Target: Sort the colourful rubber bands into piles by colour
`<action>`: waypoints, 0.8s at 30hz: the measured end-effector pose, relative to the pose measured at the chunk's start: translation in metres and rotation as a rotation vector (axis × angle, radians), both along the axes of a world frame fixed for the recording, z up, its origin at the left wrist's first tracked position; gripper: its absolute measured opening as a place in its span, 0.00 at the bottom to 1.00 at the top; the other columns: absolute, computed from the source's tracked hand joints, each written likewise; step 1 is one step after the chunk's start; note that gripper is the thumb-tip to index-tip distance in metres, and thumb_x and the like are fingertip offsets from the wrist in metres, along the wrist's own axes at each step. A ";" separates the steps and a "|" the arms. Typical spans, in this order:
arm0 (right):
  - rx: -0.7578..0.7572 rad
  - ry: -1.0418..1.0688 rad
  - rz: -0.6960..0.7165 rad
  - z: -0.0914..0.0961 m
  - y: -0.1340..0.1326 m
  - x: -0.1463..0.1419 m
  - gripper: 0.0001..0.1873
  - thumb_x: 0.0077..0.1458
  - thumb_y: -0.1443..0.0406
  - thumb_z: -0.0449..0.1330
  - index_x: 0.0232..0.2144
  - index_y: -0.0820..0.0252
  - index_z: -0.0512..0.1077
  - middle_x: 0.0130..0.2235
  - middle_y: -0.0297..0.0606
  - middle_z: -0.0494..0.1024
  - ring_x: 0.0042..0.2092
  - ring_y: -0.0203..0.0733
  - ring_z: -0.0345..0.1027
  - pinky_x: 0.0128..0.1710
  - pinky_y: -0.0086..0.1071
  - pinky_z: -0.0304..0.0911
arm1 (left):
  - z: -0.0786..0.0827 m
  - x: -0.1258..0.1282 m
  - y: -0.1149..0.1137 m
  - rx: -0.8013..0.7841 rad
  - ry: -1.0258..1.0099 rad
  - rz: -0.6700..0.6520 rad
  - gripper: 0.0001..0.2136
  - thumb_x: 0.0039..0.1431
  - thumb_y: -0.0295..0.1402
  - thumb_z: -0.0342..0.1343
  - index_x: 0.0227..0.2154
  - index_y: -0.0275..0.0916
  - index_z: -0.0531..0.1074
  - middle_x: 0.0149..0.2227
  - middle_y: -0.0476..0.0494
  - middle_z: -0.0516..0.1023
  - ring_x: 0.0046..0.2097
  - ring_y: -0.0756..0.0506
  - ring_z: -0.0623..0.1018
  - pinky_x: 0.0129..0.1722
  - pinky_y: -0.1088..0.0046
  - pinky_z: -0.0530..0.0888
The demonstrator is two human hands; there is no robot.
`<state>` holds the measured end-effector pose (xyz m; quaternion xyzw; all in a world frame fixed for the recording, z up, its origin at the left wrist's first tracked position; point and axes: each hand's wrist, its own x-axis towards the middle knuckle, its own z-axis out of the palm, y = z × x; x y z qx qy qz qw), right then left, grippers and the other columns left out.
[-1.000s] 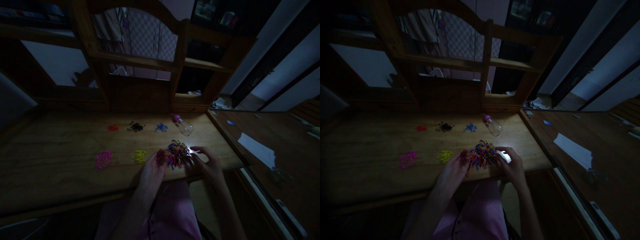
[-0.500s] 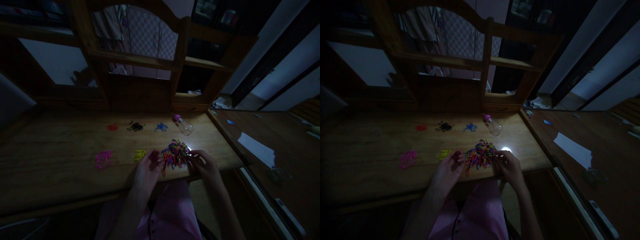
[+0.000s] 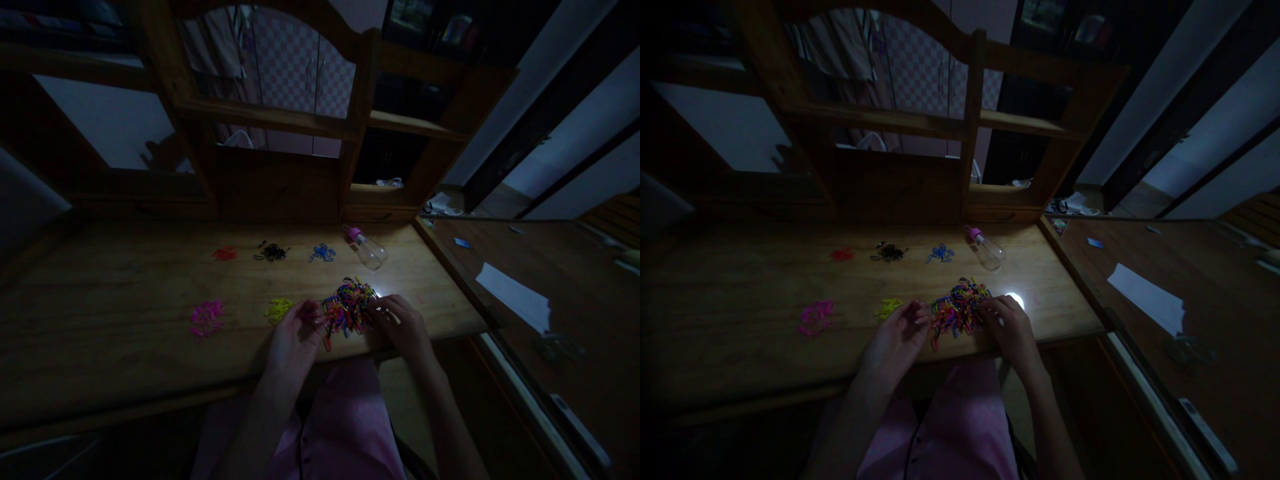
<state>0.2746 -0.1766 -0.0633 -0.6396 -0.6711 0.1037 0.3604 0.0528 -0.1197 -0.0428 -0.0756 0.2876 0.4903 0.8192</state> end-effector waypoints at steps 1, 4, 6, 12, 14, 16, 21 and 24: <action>0.001 0.018 -0.012 0.002 -0.001 0.000 0.08 0.59 0.62 0.57 0.38 0.53 0.76 0.37 0.39 0.76 0.38 0.43 0.70 0.37 0.35 0.67 | 0.000 -0.001 0.000 0.002 0.002 0.001 0.11 0.61 0.21 0.44 0.26 0.31 0.69 0.27 0.43 0.70 0.26 0.53 0.70 0.22 0.79 0.70; 0.018 0.072 -0.052 0.007 -0.002 -0.001 0.07 0.57 0.59 0.60 0.36 0.53 0.76 0.35 0.38 0.76 0.35 0.41 0.69 0.34 0.34 0.65 | -0.001 -0.002 0.000 0.020 0.004 0.002 0.11 0.60 0.20 0.44 0.26 0.31 0.69 0.27 0.43 0.70 0.26 0.53 0.70 0.22 0.80 0.70; 0.026 0.101 -0.068 0.011 -0.002 -0.001 0.09 0.56 0.58 0.60 0.35 0.54 0.76 0.34 0.37 0.77 0.34 0.41 0.69 0.33 0.34 0.65 | 0.000 -0.003 -0.002 0.023 -0.004 -0.009 0.12 0.60 0.20 0.44 0.25 0.31 0.69 0.26 0.43 0.70 0.25 0.53 0.69 0.21 0.80 0.69; -0.006 0.147 -0.094 0.025 -0.003 0.002 0.10 0.57 0.57 0.60 0.34 0.55 0.77 0.33 0.36 0.78 0.34 0.40 0.68 0.34 0.33 0.63 | 0.007 -0.018 -0.017 0.012 -0.047 -0.076 0.13 0.61 0.20 0.42 0.25 0.32 0.68 0.26 0.44 0.67 0.25 0.53 0.68 0.20 0.81 0.68; -0.002 0.166 -0.111 0.032 -0.002 -0.003 0.09 0.57 0.58 0.60 0.34 0.55 0.77 0.33 0.35 0.78 0.34 0.40 0.68 0.35 0.33 0.62 | 0.007 -0.030 -0.024 -0.017 -0.023 -0.069 0.13 0.61 0.20 0.41 0.25 0.32 0.68 0.26 0.45 0.67 0.24 0.54 0.67 0.19 0.81 0.67; 0.019 0.188 -0.107 0.038 0.002 -0.017 0.08 0.56 0.59 0.61 0.33 0.55 0.77 0.32 0.35 0.77 0.34 0.40 0.68 0.35 0.33 0.62 | 0.004 -0.044 -0.031 -0.060 -0.005 -0.045 0.14 0.62 0.20 0.40 0.25 0.32 0.67 0.25 0.45 0.66 0.23 0.54 0.67 0.19 0.81 0.67; 0.007 0.226 0.116 0.032 0.022 -0.093 0.04 0.57 0.62 0.61 0.34 0.53 0.76 0.34 0.35 0.77 0.37 0.40 0.70 0.37 0.32 0.64 | -0.005 -0.082 -0.041 -0.103 0.084 0.109 0.16 0.62 0.20 0.38 0.26 0.34 0.69 0.25 0.44 0.69 0.23 0.53 0.70 0.20 0.80 0.71; -0.007 0.159 0.203 0.015 0.039 -0.137 0.03 0.57 0.65 0.61 0.34 0.53 0.75 0.33 0.34 0.76 0.35 0.40 0.70 0.36 0.32 0.64 | -0.006 -0.099 -0.044 -0.095 0.185 0.182 0.20 0.60 0.18 0.37 0.30 0.41 0.73 0.29 0.43 0.75 0.28 0.50 0.76 0.23 0.77 0.76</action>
